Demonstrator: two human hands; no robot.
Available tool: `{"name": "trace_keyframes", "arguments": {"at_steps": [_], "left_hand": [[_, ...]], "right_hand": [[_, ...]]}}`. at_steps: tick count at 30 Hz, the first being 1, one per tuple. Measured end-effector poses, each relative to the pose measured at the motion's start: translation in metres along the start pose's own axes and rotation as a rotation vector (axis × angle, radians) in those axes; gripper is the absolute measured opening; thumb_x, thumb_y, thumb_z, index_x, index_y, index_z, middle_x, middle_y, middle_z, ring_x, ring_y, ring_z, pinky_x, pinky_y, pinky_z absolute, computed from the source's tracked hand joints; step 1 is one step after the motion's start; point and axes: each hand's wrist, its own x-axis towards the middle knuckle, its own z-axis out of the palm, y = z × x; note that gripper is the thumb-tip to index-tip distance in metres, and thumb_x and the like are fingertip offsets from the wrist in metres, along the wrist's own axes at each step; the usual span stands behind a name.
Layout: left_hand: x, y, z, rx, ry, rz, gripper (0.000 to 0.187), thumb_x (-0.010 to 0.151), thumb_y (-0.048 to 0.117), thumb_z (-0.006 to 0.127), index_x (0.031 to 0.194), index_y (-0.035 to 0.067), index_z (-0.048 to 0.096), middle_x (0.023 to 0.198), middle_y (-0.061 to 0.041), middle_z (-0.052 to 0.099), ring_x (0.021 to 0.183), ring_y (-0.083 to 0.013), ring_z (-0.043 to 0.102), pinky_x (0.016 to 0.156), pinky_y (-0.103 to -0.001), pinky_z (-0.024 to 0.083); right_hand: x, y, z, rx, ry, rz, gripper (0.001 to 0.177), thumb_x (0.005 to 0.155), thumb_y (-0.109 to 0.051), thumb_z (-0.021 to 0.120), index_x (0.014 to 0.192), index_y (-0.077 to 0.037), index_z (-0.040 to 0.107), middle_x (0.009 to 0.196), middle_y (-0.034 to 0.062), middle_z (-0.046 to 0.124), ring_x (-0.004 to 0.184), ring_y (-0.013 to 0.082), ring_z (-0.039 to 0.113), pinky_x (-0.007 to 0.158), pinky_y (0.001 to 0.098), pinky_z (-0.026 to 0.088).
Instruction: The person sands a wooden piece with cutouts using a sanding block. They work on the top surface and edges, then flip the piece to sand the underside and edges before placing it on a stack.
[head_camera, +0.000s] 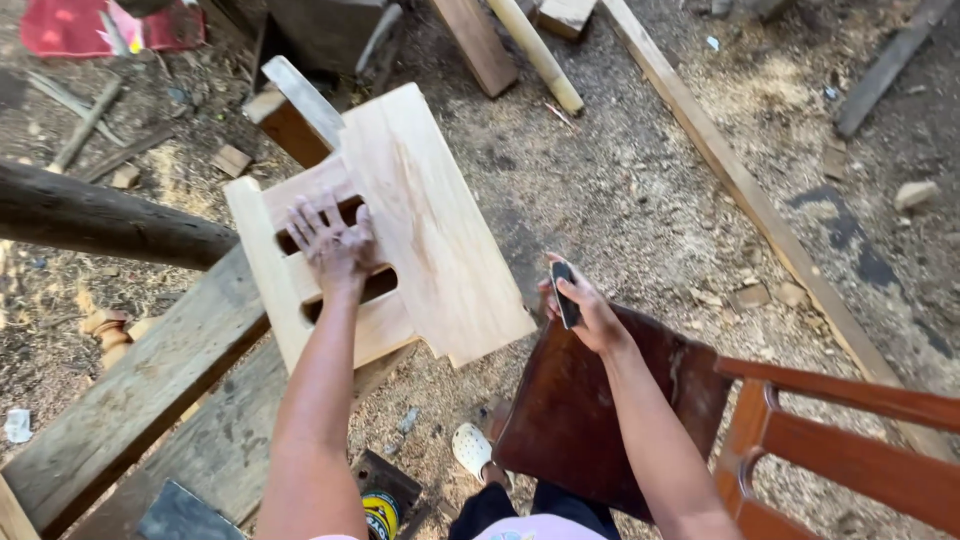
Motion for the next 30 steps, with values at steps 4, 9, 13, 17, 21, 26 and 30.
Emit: {"name": "trace_keyframes", "arguments": {"at_steps": [4, 9, 13, 17, 21, 26, 30], "left_hand": [[0.000, -0.002, 0.003, -0.016, 0.017, -0.001, 0.077, 0.103, 0.061, 0.035, 0.163, 0.014, 0.024, 0.167, -0.028, 0.014, 0.156, -0.0440, 0.004, 0.127, -0.051, -0.001], [0.002, -0.008, 0.010, -0.019, 0.075, 0.015, 0.078, 0.103, 0.061, 0.036, 0.163, 0.012, 0.027, 0.167, -0.030, 0.017, 0.155, -0.0458, 0.008, 0.126, -0.053, 0.001], [-0.003, -0.006, 0.006, -0.017, 0.081, 0.009, 0.078, 0.104, 0.060, 0.036, 0.163, 0.011, 0.028, 0.168, -0.030, 0.017, 0.157, -0.0465, 0.008, 0.127, -0.053, 0.001], [0.003, -0.001, 0.002, -0.054, 0.093, 0.041, 0.079, 0.103, 0.060, 0.036, 0.162, 0.009, 0.026, 0.166, -0.031, 0.016, 0.155, -0.0471, 0.007, 0.126, -0.054, 0.001], [0.000, 0.003, -0.005, -0.049, 0.071, 0.016, 0.080, 0.101, 0.060, 0.037, 0.163, 0.009, 0.027, 0.166, -0.033, 0.017, 0.154, -0.0484, 0.006, 0.126, -0.054, 0.001], [-0.004, 0.004, -0.005, -0.070, 0.077, 0.031, 0.080, 0.101, 0.059, 0.037, 0.162, 0.008, 0.027, 0.166, -0.032, 0.017, 0.155, -0.0473, 0.008, 0.126, -0.054, 0.001], [-0.005, -0.002, 0.003, -0.044, 0.110, 0.053, 0.079, 0.103, 0.059, 0.036, 0.162, 0.007, 0.029, 0.166, -0.033, 0.018, 0.155, -0.0489, 0.009, 0.126, -0.056, 0.002]], "right_hand": [[0.035, 0.005, 0.022, 0.027, -0.041, 0.045, 0.073, 0.098, -0.041, 0.054, 0.160, -0.007, 0.034, 0.103, 0.0114, 0.060, 0.078, 0.0156, 0.053, 0.068, 0.0320, 0.050], [0.063, 0.031, 0.052, -0.546, 0.098, -0.030, 0.065, 0.108, -0.068, 0.031, 0.132, -0.011, 0.049, 0.122, -0.0033, 0.049, 0.108, 0.0050, 0.047, 0.084, 0.0396, 0.042], [0.060, 0.020, 0.051, -0.631, 0.123, 0.084, 0.070, 0.099, -0.076, 0.025, 0.126, -0.015, 0.046, 0.110, 0.0046, 0.062, 0.105, 0.0177, 0.057, 0.089, 0.0523, 0.042], [0.084, -0.007, 0.075, -0.782, 0.091, 0.246, 0.075, 0.096, -0.078, 0.021, 0.139, -0.019, 0.041, 0.123, 0.0237, 0.049, 0.112, 0.0441, 0.053, 0.092, 0.0683, 0.051], [0.185, -0.013, 0.090, -0.770, 0.043, 0.062, 0.091, 0.096, -0.082, 0.016, 0.154, -0.012, 0.011, 0.169, 0.0210, 0.005, 0.153, 0.0384, 0.008, 0.116, 0.0677, 0.009], [0.173, -0.032, 0.097, -0.710, 0.026, 0.110, 0.079, 0.096, -0.075, 0.012, 0.129, -0.007, 0.037, 0.149, 0.0266, 0.046, 0.142, 0.0374, 0.043, 0.114, 0.0642, 0.036], [0.055, -0.039, 0.097, -0.869, 0.060, 0.347, 0.064, 0.101, -0.061, 0.012, 0.138, -0.012, 0.030, 0.103, 0.0365, 0.068, 0.081, 0.0506, 0.064, 0.078, 0.0676, 0.059]]}}
